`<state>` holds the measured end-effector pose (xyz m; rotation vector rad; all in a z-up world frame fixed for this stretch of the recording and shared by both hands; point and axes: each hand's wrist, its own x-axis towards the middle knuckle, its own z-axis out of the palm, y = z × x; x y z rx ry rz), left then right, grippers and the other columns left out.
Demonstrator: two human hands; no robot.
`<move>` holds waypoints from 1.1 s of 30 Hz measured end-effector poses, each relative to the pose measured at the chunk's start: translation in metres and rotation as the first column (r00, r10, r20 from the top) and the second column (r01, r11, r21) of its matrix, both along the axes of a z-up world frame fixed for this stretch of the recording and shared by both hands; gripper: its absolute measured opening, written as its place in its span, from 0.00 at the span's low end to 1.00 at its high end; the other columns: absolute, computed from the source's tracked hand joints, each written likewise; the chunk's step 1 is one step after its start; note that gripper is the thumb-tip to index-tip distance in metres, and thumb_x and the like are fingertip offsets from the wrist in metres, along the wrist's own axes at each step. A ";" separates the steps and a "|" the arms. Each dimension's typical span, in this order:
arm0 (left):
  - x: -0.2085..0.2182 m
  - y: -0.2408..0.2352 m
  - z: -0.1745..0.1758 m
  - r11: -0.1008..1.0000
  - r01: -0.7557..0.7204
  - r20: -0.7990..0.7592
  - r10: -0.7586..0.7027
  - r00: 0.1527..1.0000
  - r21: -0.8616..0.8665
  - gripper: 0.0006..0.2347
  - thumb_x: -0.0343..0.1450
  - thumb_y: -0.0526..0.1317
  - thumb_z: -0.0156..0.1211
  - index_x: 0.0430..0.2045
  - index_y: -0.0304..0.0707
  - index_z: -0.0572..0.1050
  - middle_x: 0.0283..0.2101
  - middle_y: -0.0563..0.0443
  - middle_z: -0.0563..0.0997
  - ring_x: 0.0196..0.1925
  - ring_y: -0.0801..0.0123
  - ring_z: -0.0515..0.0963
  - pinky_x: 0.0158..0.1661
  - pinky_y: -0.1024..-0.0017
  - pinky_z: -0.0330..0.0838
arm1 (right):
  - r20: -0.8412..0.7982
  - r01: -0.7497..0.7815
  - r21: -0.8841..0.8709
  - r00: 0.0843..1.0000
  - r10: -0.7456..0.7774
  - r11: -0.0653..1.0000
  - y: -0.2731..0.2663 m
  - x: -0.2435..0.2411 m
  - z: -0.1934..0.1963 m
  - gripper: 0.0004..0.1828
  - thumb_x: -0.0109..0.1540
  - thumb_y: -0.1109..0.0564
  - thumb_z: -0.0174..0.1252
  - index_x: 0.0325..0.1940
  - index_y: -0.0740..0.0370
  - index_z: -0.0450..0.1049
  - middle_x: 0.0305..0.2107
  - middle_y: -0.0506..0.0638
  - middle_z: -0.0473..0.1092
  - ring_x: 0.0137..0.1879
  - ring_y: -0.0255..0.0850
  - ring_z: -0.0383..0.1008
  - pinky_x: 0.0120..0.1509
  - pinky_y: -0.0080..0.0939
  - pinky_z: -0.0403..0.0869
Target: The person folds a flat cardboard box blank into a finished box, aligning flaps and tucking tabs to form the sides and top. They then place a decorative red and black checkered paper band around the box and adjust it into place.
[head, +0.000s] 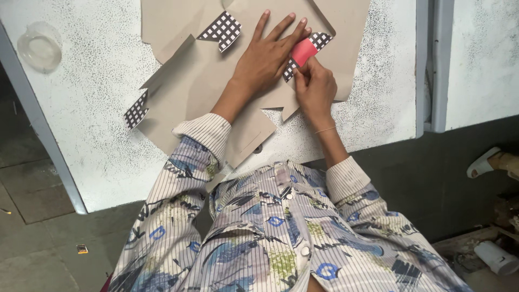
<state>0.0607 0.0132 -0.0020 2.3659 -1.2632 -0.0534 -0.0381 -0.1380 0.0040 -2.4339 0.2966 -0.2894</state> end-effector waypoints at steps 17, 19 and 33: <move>0.007 -0.005 -0.010 0.981 -0.163 0.025 0.167 0.986 -0.108 0.26 0.77 0.36 0.48 0.73 0.38 0.53 0.72 0.53 0.70 0.78 0.59 0.55 0.72 0.42 0.34 | 0.114 -0.008 0.010 0.994 0.006 1.000 0.030 -0.029 0.020 0.12 0.58 0.58 0.69 0.40 0.61 0.72 0.37 0.55 0.70 0.41 0.49 0.74 0.45 0.46 0.73; 0.009 -0.012 -0.014 0.963 -0.250 0.003 0.251 0.968 -0.099 0.27 0.75 0.35 0.50 0.72 0.38 0.54 0.70 0.52 0.71 0.77 0.57 0.56 0.72 0.40 0.34 | 0.286 0.079 -0.150 0.958 -0.034 0.986 0.025 -0.036 0.017 0.23 0.55 0.58 0.71 0.50 0.63 0.71 0.43 0.58 0.67 0.49 0.54 0.72 0.52 0.48 0.72; 0.034 -0.034 -0.044 0.863 -0.478 -0.149 0.457 0.877 -0.165 0.23 0.77 0.43 0.53 0.68 0.41 0.61 0.67 0.53 0.73 0.76 0.57 0.59 0.73 0.42 0.30 | 0.224 -0.249 0.439 0.961 0.163 0.863 0.013 -0.018 -0.005 0.34 0.63 0.70 0.58 0.73 0.66 0.59 0.60 0.58 0.69 0.66 0.44 0.72 0.69 0.45 0.73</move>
